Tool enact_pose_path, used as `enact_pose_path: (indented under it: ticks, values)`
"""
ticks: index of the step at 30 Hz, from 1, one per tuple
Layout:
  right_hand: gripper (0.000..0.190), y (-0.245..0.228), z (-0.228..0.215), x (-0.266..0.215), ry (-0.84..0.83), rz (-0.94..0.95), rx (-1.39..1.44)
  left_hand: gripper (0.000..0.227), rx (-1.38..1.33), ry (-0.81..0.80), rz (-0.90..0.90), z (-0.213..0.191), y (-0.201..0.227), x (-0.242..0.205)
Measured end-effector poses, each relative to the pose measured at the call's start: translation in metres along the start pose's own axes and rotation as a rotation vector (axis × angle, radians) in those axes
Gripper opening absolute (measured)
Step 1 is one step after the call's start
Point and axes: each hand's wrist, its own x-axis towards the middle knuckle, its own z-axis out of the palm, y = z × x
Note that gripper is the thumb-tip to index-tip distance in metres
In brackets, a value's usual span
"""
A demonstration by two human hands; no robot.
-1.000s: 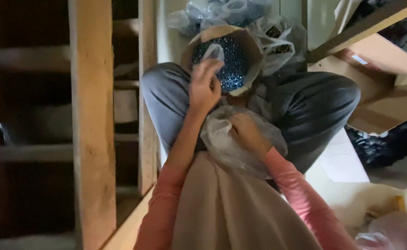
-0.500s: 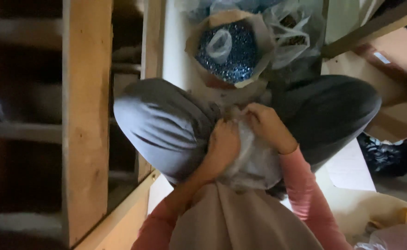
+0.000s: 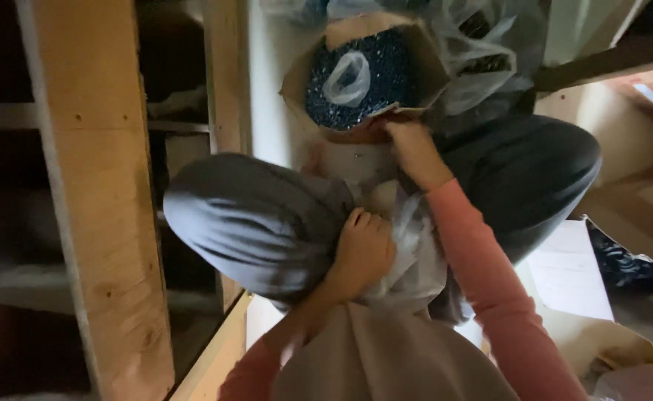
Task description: The person sorts blue hardware pieces into small plastic bags by hand while sitting on the floor of a storage area.
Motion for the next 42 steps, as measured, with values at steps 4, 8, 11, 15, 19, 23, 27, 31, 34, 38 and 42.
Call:
enact_pose_path:
  ticks: [4,8,11,15,19,23,27,31,34,38,42]
  values:
    - [0.009,0.043,0.024,-0.011,-0.14,0.084,-0.228,0.022,-0.108,-0.086,-0.004,-0.015,-0.013,0.021]
    - [0.01,0.042,0.032,-0.003,-0.183,0.135,-0.262,0.026,-0.094,-0.396,-0.202,-0.042,-0.023,0.069]
    - [0.012,0.032,0.04,0.015,-0.208,0.181,-0.303,0.021,0.069,-0.358,-0.392,0.009,-0.051,0.096]
    - [0.014,0.025,0.05,0.025,-0.261,0.221,-0.361,0.028,0.06,-0.532,-0.752,0.101,-0.103,0.1]
    - [0.015,0.027,0.056,0.014,-0.294,0.231,-0.397,0.02,0.316,-0.302,-0.622,0.14,-0.108,0.084]
    - [0.018,0.017,0.067,0.015,-0.328,0.257,-0.455,0.019,0.25,-0.301,-0.64,0.116,-0.096,0.097]
    - [0.02,0.012,0.075,0.019,-0.338,0.304,-0.506,0.018,0.177,-0.302,-0.63,0.091,-0.085,0.113]
    - [0.021,0.019,0.08,0.007,-0.353,0.333,-0.538,0.018,0.126,-0.308,-0.628,0.064,-0.071,0.116]
    - [0.023,0.024,0.082,0.01,-0.35,0.339,-0.582,0.018,0.082,-0.283,-0.635,0.035,-0.062,0.116]
    - [0.025,0.026,0.092,0.01,-0.308,0.375,-0.664,0.019,0.009,-0.226,-0.602,-0.014,-0.034,0.1]
    - [0.027,0.033,0.102,0.017,-0.25,0.396,-0.741,0.028,-0.272,-0.032,-0.585,-0.105,-0.002,0.122]
